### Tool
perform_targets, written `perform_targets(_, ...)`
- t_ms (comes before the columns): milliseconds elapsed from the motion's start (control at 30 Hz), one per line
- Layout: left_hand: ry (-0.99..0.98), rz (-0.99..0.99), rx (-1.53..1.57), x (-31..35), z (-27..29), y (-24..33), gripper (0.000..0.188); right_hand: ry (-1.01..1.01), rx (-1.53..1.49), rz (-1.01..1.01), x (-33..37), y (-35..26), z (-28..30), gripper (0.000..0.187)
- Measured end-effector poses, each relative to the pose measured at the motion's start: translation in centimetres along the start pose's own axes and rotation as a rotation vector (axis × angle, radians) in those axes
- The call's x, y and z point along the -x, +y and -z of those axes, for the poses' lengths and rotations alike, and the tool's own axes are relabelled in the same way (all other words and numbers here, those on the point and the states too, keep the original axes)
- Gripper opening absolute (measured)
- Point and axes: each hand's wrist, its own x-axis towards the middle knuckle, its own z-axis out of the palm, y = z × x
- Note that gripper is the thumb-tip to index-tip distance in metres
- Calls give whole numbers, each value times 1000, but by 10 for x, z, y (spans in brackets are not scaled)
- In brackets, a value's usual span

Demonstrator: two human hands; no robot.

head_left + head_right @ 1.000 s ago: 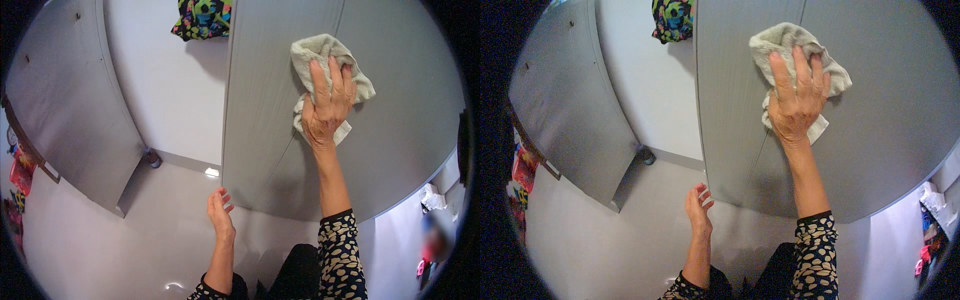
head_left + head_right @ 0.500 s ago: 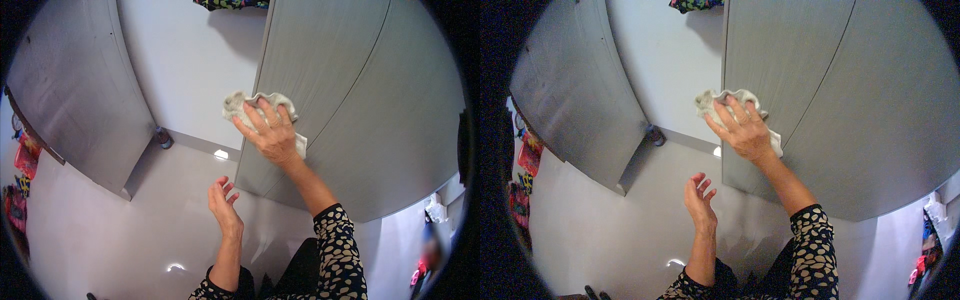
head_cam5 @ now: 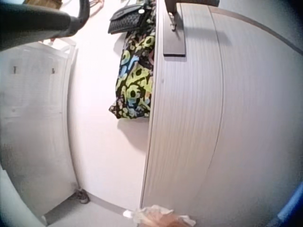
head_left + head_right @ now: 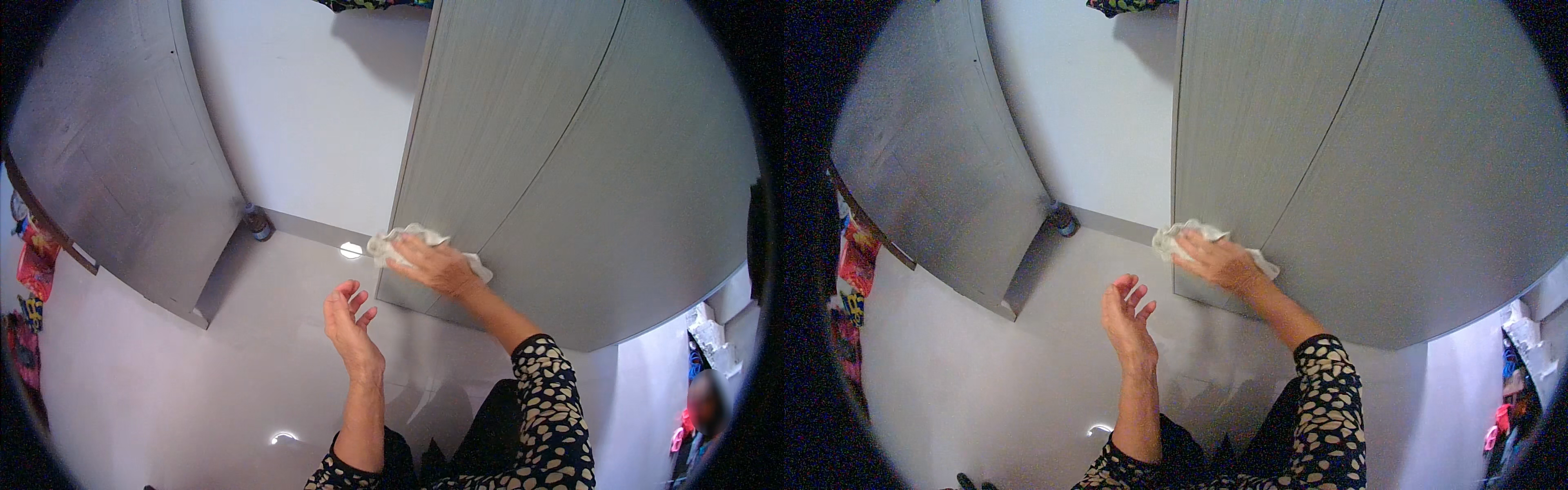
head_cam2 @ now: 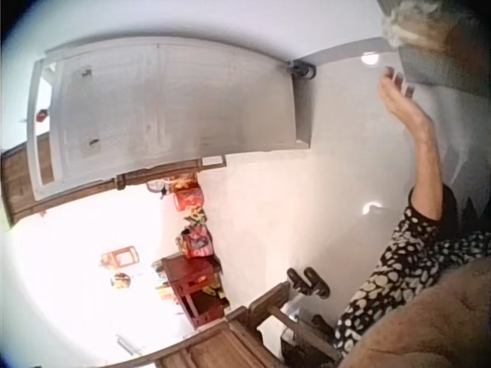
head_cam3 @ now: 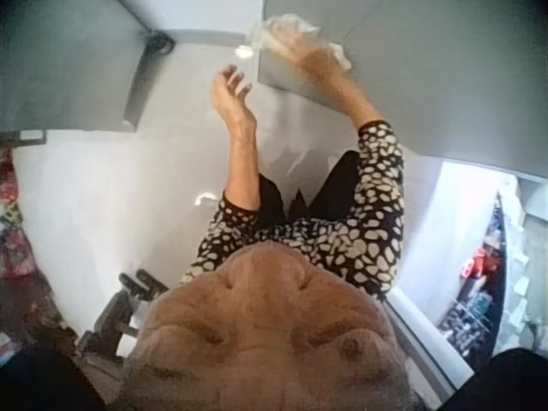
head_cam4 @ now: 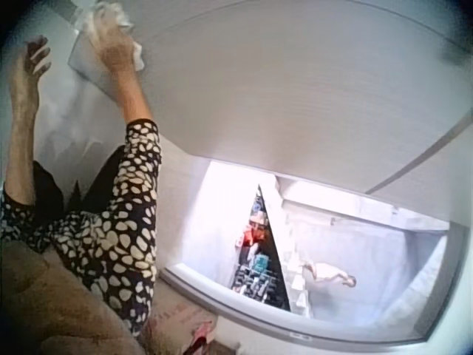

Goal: The person wipes the surface of a light-colored wooden cabinet using a white cloth. They systematically clean the vertical panels and edges of the cabinet doors, moving from the top section down to the lower sections. The person uses both hands to hold the cloth and apply pressure while wiping the furniture.

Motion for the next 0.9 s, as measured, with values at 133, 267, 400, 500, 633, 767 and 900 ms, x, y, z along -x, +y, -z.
perform_targets(133, 28, -11, 24, -13, 13, -6, 34, 343, 195, -207, -12, 27, 38, 40)
perform_targets(267, 78, 5, 111, -21, 22, -6, 32, 665, 327, -449, -21, 57, 58, 37)
perform_targets(400, 193, 109, 274, -17, 26, 3, 28, 774, 379, -609, -26, 59, 68, 38)
perform_targets(500, 272, 252, 391, -11, 31, 2, 25, 783, 399, -497, -28, 51, 55, 38)
perform_targets(633, 284, 345, 463, -5, 29, 1, 23, 647, 364, -393, -23, 26, 34, 33)
perform_targets(767, 289, 269, 455, 0, 26, 6, 22, 430, 299, -241, -7, 3, 11, 31)
perform_targets(900, 317, 247, 424, 11, 25, 13, 22, 315, 187, -106, 8, -13, -7, 45)
